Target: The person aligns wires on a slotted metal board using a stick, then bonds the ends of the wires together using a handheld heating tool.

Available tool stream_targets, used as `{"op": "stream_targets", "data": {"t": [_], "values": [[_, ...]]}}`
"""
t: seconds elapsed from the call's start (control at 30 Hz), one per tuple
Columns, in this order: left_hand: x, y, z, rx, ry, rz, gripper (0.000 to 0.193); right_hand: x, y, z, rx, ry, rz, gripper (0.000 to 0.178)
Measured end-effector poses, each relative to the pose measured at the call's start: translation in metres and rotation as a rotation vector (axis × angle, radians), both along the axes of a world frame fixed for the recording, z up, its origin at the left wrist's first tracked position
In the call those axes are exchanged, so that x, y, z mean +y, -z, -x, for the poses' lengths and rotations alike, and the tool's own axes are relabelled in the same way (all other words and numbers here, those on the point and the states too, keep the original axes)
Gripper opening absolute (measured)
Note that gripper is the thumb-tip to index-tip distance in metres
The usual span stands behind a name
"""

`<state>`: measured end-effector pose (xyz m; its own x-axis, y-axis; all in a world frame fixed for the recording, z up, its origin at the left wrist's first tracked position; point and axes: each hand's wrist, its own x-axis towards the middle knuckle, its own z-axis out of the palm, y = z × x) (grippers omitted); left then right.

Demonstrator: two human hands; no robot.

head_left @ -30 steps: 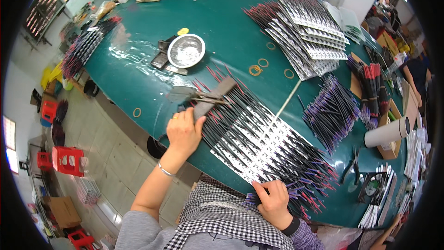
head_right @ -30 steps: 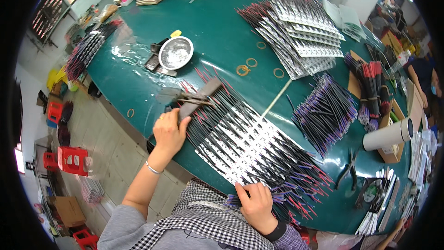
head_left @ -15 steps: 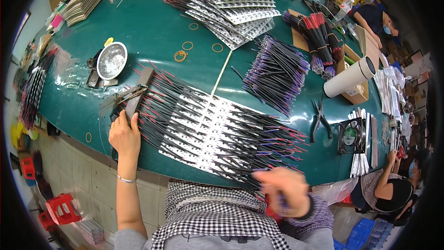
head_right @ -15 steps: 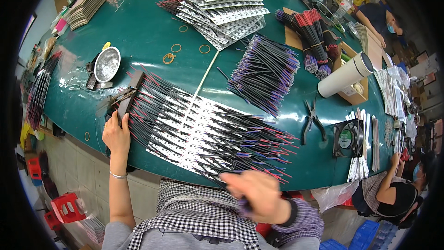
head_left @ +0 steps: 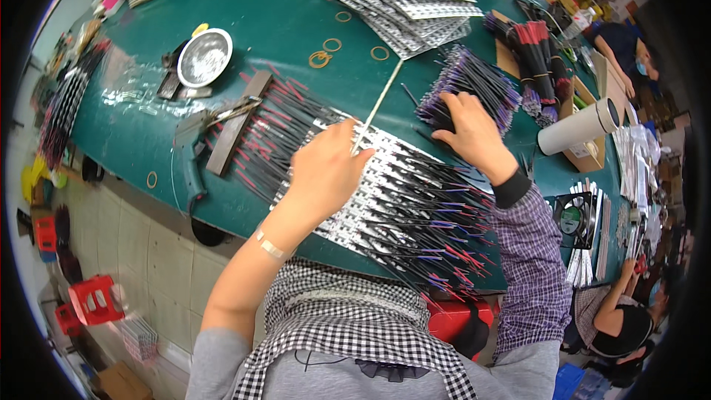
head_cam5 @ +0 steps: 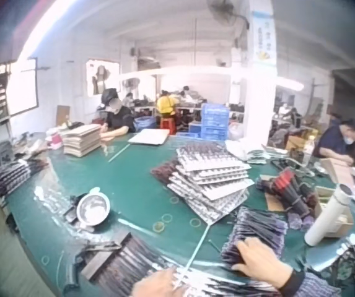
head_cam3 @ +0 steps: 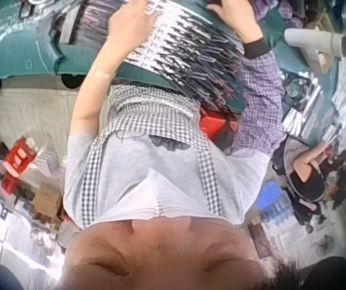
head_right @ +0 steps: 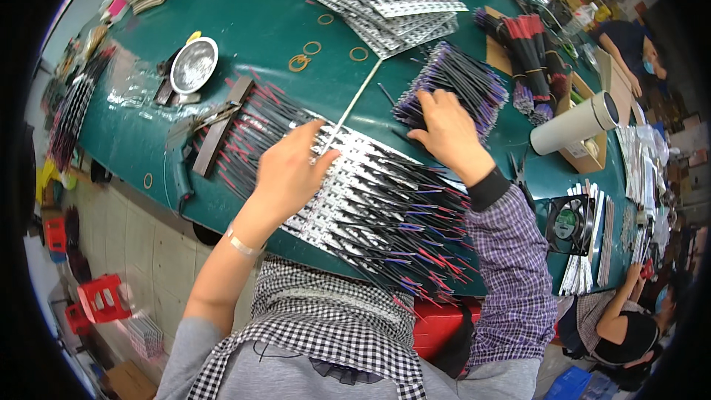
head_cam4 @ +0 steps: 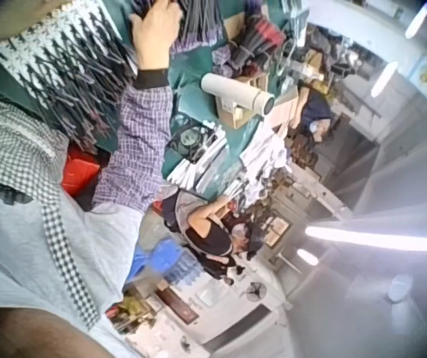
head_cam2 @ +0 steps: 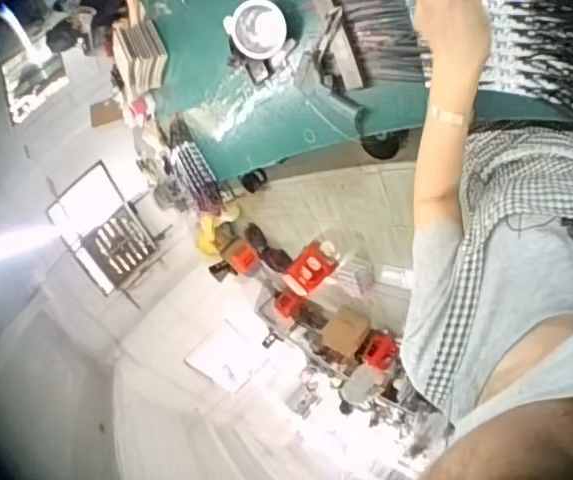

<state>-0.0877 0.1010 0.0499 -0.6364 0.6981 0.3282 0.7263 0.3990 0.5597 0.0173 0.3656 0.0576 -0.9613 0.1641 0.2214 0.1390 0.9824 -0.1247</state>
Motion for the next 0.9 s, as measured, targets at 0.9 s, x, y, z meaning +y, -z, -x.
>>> {"op": "stream_targets", "data": {"t": [0.9], "values": [[-0.272,0.038,-0.170,-0.780,-0.461,-0.046,0.016,-0.096,0.015,-0.028,-0.038,-0.180,0.164,0.049]]}}
